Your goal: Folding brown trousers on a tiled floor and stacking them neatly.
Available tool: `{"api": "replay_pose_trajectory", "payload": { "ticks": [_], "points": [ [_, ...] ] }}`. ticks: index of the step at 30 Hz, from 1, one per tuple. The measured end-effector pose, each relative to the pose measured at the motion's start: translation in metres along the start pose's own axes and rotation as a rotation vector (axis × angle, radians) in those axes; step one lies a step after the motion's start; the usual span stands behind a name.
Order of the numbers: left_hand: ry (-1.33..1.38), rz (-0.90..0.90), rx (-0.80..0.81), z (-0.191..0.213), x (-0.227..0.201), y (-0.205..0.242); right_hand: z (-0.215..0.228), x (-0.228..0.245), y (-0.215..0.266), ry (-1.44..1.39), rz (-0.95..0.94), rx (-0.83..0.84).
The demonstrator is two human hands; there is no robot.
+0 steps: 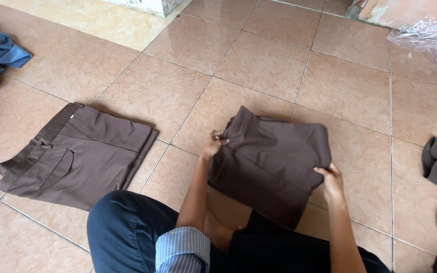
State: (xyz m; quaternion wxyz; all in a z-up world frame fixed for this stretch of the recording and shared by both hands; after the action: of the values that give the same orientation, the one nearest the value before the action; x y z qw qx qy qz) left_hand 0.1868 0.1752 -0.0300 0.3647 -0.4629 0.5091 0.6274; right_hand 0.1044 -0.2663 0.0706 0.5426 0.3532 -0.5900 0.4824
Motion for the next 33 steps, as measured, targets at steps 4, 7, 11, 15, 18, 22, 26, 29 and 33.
{"api": "replay_pose_trajectory", "payload": {
  "ticks": [4, 7, 11, 15, 18, 22, 26, 29, 33],
  "points": [
    [0.189, -0.064, 0.021, -0.015, -0.043, -0.002, 0.023, 0.034, -0.016, -0.188, 0.194, 0.009],
    [0.34, -0.295, 0.006, -0.029, -0.065, 0.018, 0.058, 0.004, -0.035, -0.329, 0.266, -0.067],
    [-0.16, -0.041, -0.045, -0.053, -0.067, 0.038, 0.075, -0.01, -0.032, 0.039, 0.199, -0.009],
    [0.075, 0.521, 0.172, -0.014, 0.075, 0.016, 0.07, -0.041, -0.017, 0.822, -0.082, 0.155],
    [0.079, 0.587, 0.106, -0.01, 0.019, 0.065, 0.081, -0.144, -0.045, 1.017, -0.15, 0.438],
    [-0.415, 0.39, 0.118, -0.043, 0.115, -0.015, 0.064, -0.147, -0.023, 1.069, -0.223, 0.669],
    [-0.537, 0.3, -0.092, -0.057, 0.099, 0.001, 0.042, -0.114, -0.007, 1.206, -0.276, 0.715],
    [-0.624, 0.332, -0.075, -0.063, 0.061, 0.038, 0.033, -0.099, -0.004, 1.162, -0.301, 0.658],
    [-0.672, 0.377, -0.02, -0.065, 0.071, 0.036, 0.055, -0.14, -0.017, 0.956, -0.401, 0.395]
  ]
}}
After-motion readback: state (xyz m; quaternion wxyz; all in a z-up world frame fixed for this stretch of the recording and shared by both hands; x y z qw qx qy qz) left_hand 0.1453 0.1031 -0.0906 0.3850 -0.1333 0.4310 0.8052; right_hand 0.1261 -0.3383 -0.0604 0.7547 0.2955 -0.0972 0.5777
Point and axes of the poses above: each hand's wrist, its own y-axis away from the middle knuckle, its own z-axis out of the back of the hand, x = y × z, the point moved 3 cm from there along -y, towards the middle knuckle, and after that the axes turned 14 degrees about z, right-handed, at the moved point
